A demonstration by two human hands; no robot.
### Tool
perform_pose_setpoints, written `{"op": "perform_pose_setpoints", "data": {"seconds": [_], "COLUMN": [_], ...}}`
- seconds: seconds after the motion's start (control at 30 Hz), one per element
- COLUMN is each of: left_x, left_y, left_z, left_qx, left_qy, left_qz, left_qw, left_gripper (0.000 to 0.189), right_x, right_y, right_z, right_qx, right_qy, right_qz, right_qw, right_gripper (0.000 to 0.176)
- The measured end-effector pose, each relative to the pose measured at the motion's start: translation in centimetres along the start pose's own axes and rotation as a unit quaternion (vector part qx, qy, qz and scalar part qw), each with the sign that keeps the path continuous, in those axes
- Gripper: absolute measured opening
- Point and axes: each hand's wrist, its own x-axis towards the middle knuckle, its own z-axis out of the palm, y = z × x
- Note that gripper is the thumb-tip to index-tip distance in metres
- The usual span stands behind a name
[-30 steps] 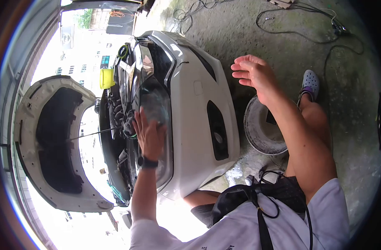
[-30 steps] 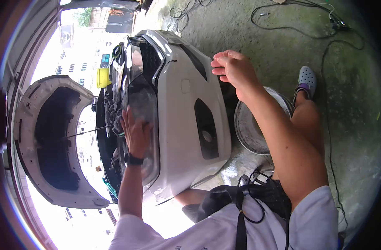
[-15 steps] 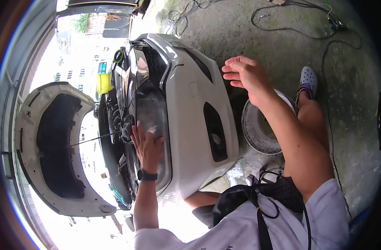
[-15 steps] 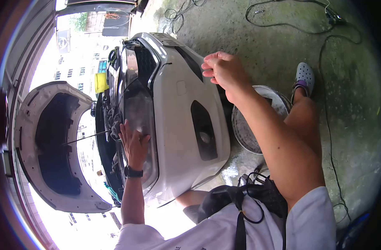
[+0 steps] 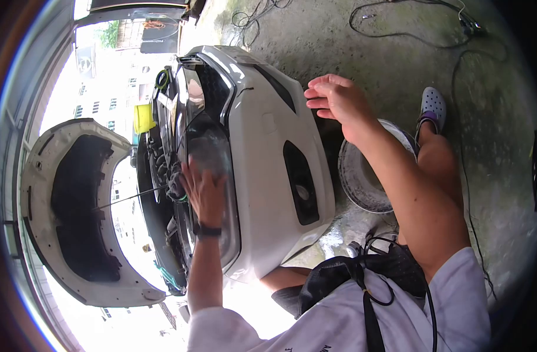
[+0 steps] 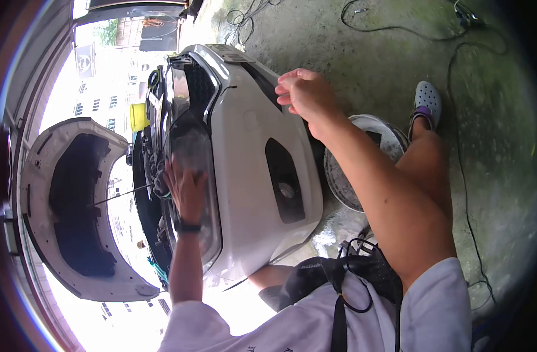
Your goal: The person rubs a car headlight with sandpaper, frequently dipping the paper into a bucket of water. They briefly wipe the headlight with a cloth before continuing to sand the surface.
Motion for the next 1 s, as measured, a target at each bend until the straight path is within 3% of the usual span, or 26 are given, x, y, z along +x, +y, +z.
{"op": "perform_pose_setpoints", "data": {"seconds": [0.13,0.3,0.37,0.63,0.87,1.0], "left_x": [-1.8,9.0,11.5,-1.4,11.0,8.0], "left_y": [1.9,2.6,3.3,2.0,3.0,1.7], "left_z": [-1.8,1.6,1.4,0.4,2.5,3.0], "left_qx": [-0.004,0.006,0.025,0.007,0.029,0.021], "left_qy": [-0.009,0.024,-0.007,0.003,0.007,0.034], "left_qz": [-0.039,-0.033,-0.047,-0.072,-0.042,-0.016], "left_qw": [0.999,0.999,0.999,0.997,0.999,0.999], "left_gripper": [0.031,0.033,0.034,0.034,0.034,0.034], "right_x": [0.1,0.0,-0.1,-0.3,-0.2,-0.4], "right_y": [-0.3,0.0,-0.2,-1.4,-0.4,-0.8], "right_z": [-0.1,-0.9,-1.2,-0.8,-1.7,-1.5], "right_qx": [0.012,-0.007,-0.002,0.015,0.003,0.005], "right_qy": [-0.005,0.014,0.027,-0.001,0.023,0.027], "right_qz": [0.014,0.001,-0.005,-0.014,-0.014,-0.020], "right_qw": [1.000,1.000,1.000,1.000,1.000,0.999], "right_gripper": [0.023,0.023,0.023,0.025,0.026,0.026]}}
